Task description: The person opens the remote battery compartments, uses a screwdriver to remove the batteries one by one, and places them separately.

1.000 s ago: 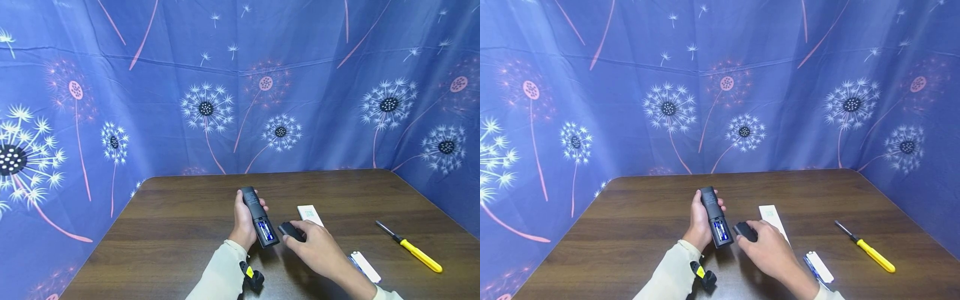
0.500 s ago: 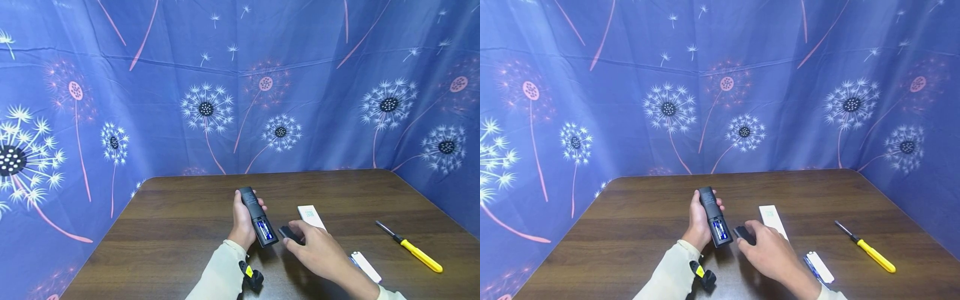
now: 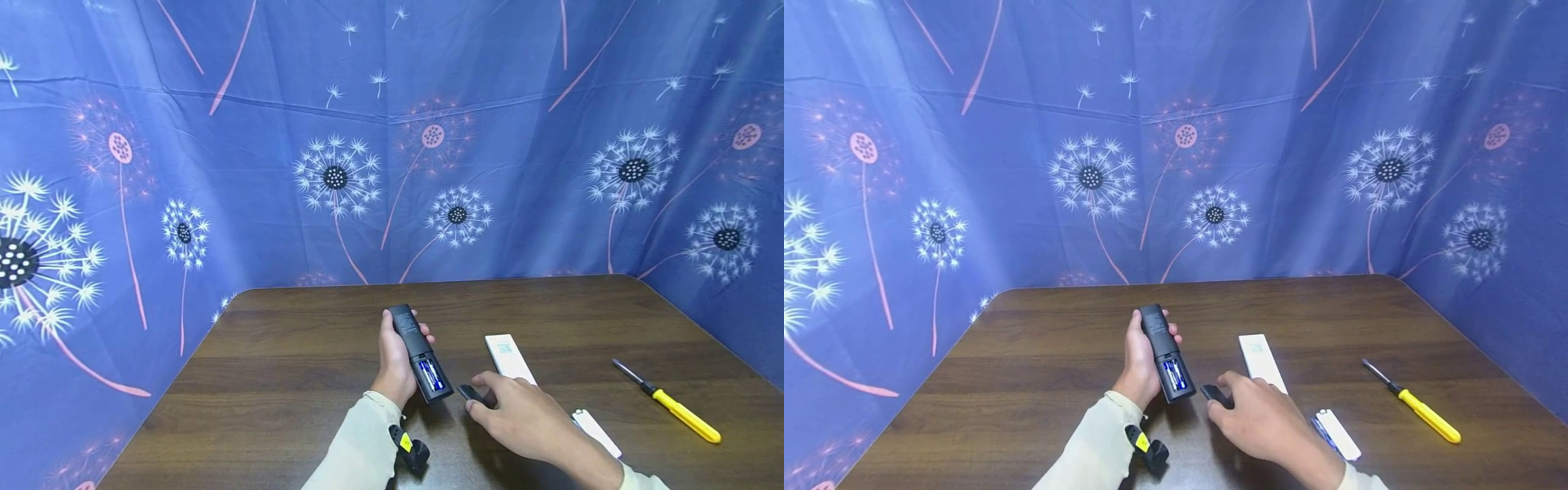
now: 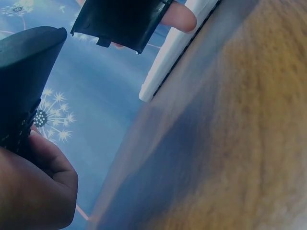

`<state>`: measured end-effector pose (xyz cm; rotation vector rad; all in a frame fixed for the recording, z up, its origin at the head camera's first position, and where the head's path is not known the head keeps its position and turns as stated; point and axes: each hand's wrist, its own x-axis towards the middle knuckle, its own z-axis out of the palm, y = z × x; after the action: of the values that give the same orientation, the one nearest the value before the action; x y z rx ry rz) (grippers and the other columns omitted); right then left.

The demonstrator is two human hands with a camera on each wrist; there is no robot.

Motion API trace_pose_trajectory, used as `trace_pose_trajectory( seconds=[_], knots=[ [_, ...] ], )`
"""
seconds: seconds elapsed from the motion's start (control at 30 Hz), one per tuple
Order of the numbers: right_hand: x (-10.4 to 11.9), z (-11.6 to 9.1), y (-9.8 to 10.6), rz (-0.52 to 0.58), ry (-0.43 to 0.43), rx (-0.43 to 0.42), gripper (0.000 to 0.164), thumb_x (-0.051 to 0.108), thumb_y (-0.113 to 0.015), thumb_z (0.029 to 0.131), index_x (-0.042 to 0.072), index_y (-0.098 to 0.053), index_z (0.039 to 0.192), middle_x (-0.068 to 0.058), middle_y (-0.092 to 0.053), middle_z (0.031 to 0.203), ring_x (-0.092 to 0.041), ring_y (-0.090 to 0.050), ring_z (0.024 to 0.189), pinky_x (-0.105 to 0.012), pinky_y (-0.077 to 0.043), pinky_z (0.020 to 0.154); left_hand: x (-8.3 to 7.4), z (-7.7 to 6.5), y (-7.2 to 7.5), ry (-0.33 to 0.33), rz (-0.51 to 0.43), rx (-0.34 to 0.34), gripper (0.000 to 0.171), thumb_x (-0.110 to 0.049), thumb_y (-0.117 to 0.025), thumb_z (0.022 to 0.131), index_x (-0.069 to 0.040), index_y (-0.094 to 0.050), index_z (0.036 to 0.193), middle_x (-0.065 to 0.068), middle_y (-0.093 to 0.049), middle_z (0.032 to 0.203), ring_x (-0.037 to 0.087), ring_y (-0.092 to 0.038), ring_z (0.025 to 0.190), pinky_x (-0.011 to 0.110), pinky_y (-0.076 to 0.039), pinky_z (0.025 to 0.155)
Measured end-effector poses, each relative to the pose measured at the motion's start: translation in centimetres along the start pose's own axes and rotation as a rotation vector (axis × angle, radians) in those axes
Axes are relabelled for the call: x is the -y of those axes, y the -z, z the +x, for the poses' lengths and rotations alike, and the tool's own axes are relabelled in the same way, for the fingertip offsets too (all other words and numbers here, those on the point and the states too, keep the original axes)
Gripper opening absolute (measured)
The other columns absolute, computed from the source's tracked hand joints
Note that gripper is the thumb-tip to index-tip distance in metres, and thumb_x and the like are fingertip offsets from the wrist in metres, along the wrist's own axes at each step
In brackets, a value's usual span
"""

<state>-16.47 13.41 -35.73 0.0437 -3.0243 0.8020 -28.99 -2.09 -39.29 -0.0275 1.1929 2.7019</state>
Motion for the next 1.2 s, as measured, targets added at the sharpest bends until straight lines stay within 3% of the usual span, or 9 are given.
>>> trace_pose_trajectory(
  seconds=[0.33, 0.6, 0.97, 1.2],
  knots=[
    [-0.34, -0.05, 0.24, -0.089, 0.035, 0.02, 0.036, 0.034, -0.078, 0.085, 0.016, -0.07, 0.115, 0.007, -0.07, 0.09, -0.011, -0.055, 0.071, -0.04, -0.046, 0.063, -0.11, -0.16, -0.11, 0.003, 0.005, 0.012, 0.058, -0.055, -0.019, 0.107, -0.008, -0.049, 0.125, 0.003, -0.059, 0.077, 0.014, -0.059, 0.064, 0.029, -0.047, 0.065],
    [-0.71, -0.29, 0.26, -0.13, 0.026, 0.079, 0.04, 0.028, -0.077, 0.083, 0.017, -0.068, 0.121, 0.005, -0.06, 0.079, -0.015, -0.051, 0.064, -0.035, -0.039, 0.054, -0.17, -0.21, -0.14, 0.019, -0.008, 0.002, 0.059, -0.056, -0.02, 0.106, -0.009, -0.049, 0.125, 0.002, -0.058, 0.077, 0.014, -0.059, 0.063, 0.028, -0.046, 0.063],
    [-0.56, -0.54, -0.16, -0.27, 0.163, 0.014, 0.036, 0.027, -0.082, 0.079, 0.016, -0.07, 0.11, 0.009, -0.062, 0.082, -0.013, -0.049, 0.066, -0.035, -0.041, 0.055, -0.07, -0.11, -0.03, 0.015, 0.014, -0.012, 0.06, -0.057, -0.021, 0.106, -0.008, -0.05, 0.125, 0.002, -0.058, 0.077, 0.014, -0.059, 0.064, 0.029, -0.045, 0.064],
    [-0.82, -0.63, -0.33, -0.309, 0.152, 0.046, 0.043, 0.03, -0.086, 0.076, 0.015, -0.069, 0.114, 0.005, -0.066, 0.086, -0.014, -0.051, 0.067, -0.036, -0.043, 0.055, 0.04, -0.11, 0.06, 0.015, 0.038, -0.001, 0.061, -0.06, -0.023, 0.105, -0.009, -0.049, 0.127, 0.002, -0.059, 0.079, 0.014, -0.06, 0.067, 0.029, -0.046, 0.067]
  ],
)
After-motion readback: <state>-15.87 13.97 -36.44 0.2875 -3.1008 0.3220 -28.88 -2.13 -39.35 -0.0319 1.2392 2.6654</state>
